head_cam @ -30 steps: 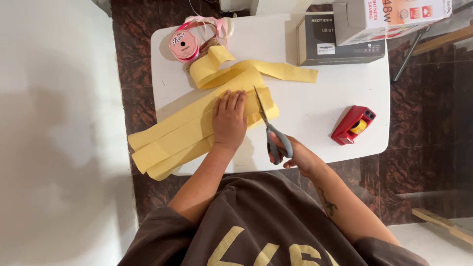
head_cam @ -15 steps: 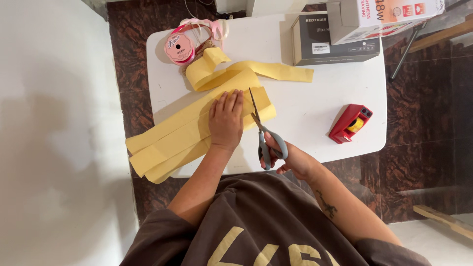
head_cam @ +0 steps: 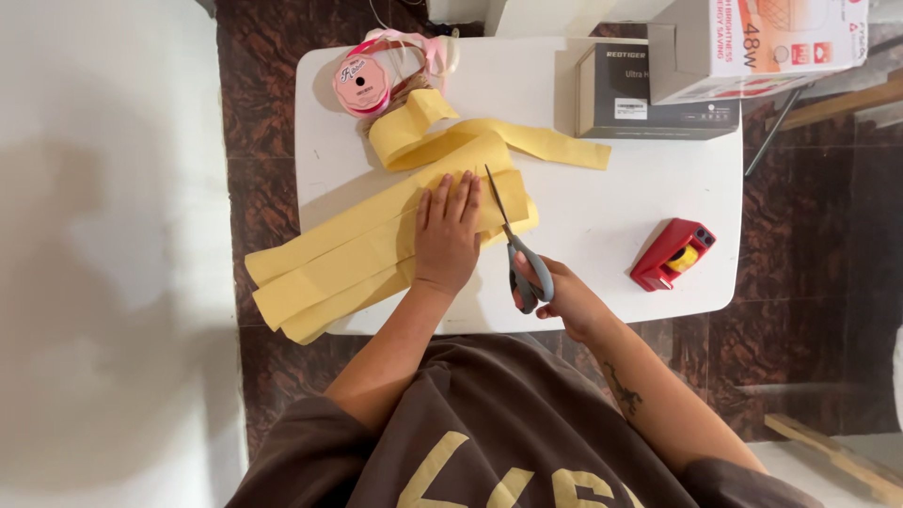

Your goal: The person folds yellow wrapping paper around a rectangular box, secures it with tape, and trims the excess paper with scissors. The person then places the box inside the trimmed paper.

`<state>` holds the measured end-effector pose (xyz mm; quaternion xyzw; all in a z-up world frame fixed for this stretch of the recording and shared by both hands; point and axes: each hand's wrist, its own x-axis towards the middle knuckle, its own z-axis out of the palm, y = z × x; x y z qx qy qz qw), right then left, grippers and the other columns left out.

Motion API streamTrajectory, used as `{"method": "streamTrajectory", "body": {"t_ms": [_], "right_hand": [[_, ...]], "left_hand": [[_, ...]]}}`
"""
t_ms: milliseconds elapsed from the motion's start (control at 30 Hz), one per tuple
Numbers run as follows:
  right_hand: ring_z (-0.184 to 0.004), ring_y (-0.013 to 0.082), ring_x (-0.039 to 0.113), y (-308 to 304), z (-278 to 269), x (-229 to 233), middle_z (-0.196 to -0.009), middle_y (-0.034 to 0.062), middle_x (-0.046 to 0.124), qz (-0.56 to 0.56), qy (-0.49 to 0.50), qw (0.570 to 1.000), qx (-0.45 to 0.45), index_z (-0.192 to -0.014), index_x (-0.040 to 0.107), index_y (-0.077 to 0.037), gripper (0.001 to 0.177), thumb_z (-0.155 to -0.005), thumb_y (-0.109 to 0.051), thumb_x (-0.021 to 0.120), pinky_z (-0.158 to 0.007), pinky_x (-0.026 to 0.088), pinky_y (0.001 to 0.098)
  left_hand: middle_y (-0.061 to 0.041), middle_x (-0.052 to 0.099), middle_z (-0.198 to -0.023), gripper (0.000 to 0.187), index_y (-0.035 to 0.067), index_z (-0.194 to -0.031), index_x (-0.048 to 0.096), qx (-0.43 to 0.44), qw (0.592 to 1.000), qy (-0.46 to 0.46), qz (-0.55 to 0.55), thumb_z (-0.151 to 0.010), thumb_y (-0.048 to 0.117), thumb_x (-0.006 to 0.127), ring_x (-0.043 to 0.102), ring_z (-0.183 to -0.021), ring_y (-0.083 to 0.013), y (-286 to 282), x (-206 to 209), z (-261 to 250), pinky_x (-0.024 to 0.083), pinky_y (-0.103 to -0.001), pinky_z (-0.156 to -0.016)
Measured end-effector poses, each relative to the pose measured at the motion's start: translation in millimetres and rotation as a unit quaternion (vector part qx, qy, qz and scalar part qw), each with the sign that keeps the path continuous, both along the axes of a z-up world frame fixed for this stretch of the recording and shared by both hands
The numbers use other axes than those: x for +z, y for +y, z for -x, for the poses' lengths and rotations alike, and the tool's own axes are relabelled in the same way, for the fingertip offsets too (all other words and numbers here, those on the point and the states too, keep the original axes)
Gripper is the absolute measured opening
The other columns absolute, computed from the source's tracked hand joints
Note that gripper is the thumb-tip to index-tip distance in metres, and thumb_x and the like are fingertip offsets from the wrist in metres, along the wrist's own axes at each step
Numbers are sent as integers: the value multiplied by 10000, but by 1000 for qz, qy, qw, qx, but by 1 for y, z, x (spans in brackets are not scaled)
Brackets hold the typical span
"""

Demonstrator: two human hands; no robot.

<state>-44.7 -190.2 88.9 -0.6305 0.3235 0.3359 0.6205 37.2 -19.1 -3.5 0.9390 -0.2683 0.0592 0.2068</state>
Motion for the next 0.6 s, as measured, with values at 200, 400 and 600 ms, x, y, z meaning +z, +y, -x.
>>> {"method": "streamTrajectory", "body": {"t_ms": [200,400,600], "right_hand": [[-624,95,507,-6,6,-6,-675,14,618,7,-66,998,-5,-957,631,-102,525,-922,-622,567,-544,362,254],[-626,80,515,-5,4,-3,-676,-4,624,13,-60,998,-2,-944,627,-112,537,-908,-642,547,-547,366,246],[-604,91,505,3,-2,-3,-653,2,605,26,-50,998,-11,-923,634,-109,517,-922,-620,558,-538,365,249]], "left_hand": [[-166,270,-1661,941,24,-1608,196,3,995,49,84,-841,167,722,264,-1550,-376,1,2,0,234,-514,-1268],[-177,269,-1659,897,16,-1609,210,8,986,74,149,-851,113,680,258,-1555,-397,1,-1,-3,259,-511,-1282],[-127,360,-1620,729,21,-1554,347,-5,993,52,102,-891,84,644,302,-1532,-359,4,-5,-4,249,-529,-1264]]}}
